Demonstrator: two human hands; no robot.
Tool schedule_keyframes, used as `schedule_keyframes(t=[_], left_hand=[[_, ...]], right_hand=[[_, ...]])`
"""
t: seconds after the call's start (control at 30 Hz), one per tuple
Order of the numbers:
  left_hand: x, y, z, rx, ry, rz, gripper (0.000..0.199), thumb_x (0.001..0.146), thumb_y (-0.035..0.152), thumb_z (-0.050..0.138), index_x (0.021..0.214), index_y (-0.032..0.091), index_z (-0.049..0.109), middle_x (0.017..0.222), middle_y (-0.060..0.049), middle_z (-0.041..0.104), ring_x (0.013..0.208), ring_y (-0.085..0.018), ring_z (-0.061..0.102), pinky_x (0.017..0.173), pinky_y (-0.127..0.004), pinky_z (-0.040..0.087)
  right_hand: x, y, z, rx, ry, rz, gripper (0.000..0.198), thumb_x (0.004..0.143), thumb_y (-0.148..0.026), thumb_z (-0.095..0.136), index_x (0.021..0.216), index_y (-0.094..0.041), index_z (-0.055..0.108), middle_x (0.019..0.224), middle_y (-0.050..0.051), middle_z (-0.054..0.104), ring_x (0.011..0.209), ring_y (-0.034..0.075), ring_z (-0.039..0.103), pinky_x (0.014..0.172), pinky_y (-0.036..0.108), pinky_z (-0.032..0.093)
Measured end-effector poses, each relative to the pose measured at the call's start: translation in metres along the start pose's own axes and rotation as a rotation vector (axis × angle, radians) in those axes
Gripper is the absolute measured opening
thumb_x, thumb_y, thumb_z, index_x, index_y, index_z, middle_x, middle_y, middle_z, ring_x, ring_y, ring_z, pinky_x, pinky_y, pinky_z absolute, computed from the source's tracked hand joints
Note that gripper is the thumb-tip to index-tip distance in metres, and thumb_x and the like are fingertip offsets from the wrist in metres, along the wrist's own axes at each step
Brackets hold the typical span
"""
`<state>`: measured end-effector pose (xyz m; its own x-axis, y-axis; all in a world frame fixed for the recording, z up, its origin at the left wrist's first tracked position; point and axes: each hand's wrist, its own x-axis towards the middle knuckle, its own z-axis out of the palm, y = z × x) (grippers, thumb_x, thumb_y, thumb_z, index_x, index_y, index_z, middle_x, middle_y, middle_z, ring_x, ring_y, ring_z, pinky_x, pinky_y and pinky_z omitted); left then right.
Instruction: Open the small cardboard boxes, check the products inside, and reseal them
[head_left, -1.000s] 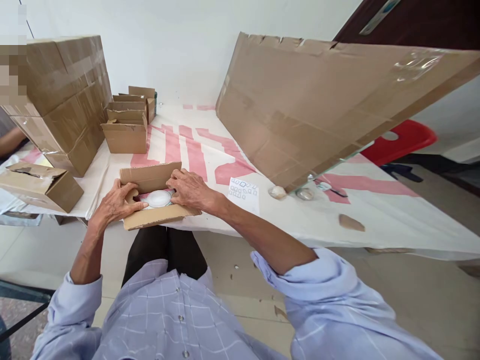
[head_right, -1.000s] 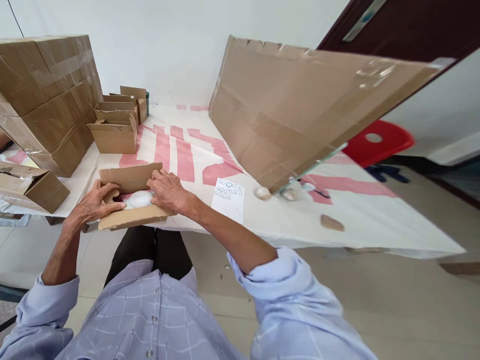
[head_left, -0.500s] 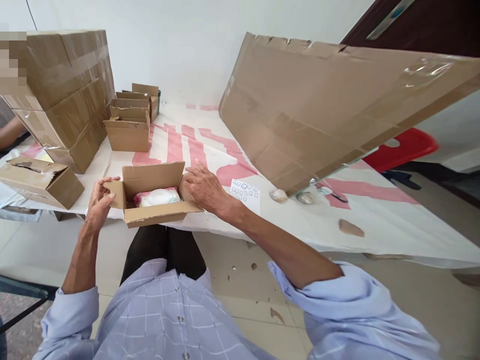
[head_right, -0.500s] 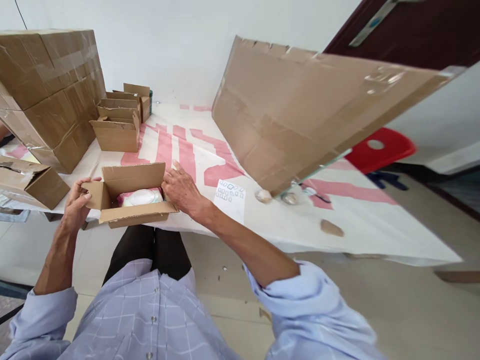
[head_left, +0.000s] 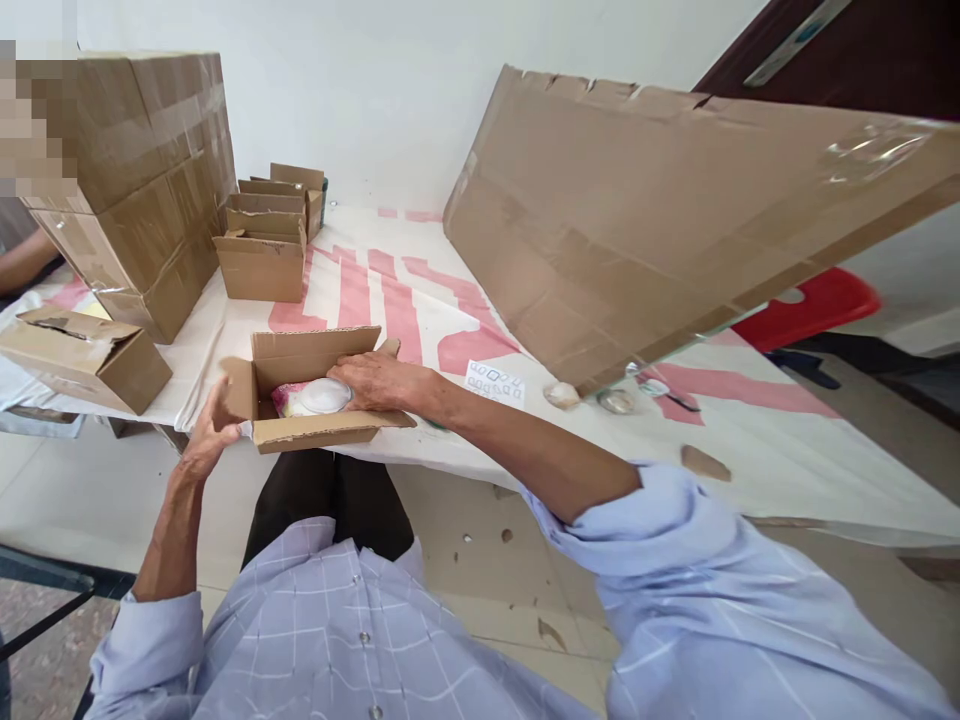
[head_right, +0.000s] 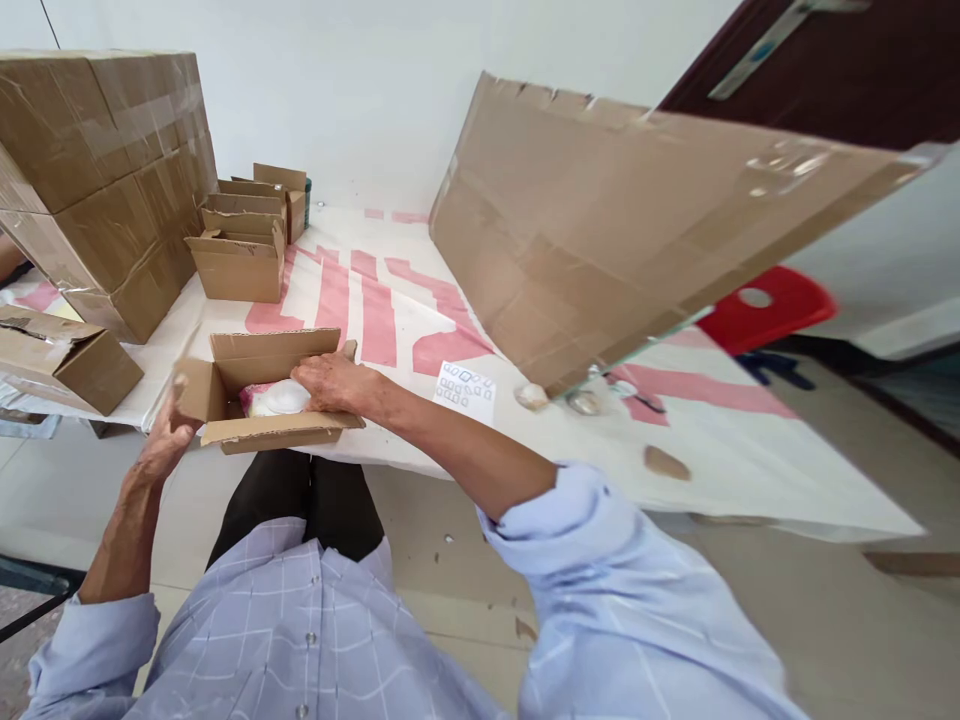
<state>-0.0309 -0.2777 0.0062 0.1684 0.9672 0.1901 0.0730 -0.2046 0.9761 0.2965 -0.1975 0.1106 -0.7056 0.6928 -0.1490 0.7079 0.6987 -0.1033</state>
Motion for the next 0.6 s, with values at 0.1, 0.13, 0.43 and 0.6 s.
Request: schedule_keyframes(t=[0.1,0.13,0.43,0.6], left_hand=[[0.004,0.002,0.004,0.079,-0.105,-0.037,0.156,0.053,0.084,0.101,0.181,0.036,0.024,0.186,-0.021,0.029,0.17,-0.052,0.034,0.125,-0.064,0.05],[0.006,0.004,0.007,0.119,-0.132,-0.042,0.159,0.053,0.078,0.104,0.182,0.035,0.021,0.187,-0.021,0.027,0.172,-0.052,0.029,0.128,-0.066,0.048],[0.017,0.01,0.024,0.228,-0.174,0.046,0.155,0.063,0.071,0.103,0.183,0.022,0.017,0.186,-0.028,0.024,0.171,-0.055,0.029,0.13,-0.07,0.046],[0.015,0.011,0.022,0.269,-0.147,0.041,0.152,0.064,0.075,0.101,0.181,0.019,0.022,0.185,-0.03,0.025,0.169,-0.056,0.03,0.128,-0.07,0.048]], right_hand=[[0.006,0.0,0.005,0.039,-0.008,0.007,0.027,0.087,-0.026,0.088,0.113,-0.026,0.079,0.119,0.013,0.081,0.112,0.035,0.075,0.092,0.044,0.053],[0.006,0.0,0.006,0.037,-0.002,0.008,0.028,0.087,-0.024,0.088,0.113,-0.025,0.079,0.121,0.013,0.081,0.113,0.035,0.075,0.093,0.044,0.053],[0.006,0.001,0.016,0.119,0.014,-0.033,0.052,0.084,-0.011,0.079,0.134,-0.025,0.074,0.135,0.014,0.079,0.129,0.038,0.072,0.104,0.049,0.055],[0.009,0.001,0.015,0.194,0.002,-0.023,0.061,0.085,-0.012,0.08,0.142,-0.03,0.07,0.143,0.011,0.077,0.136,0.036,0.069,0.114,0.05,0.053]])
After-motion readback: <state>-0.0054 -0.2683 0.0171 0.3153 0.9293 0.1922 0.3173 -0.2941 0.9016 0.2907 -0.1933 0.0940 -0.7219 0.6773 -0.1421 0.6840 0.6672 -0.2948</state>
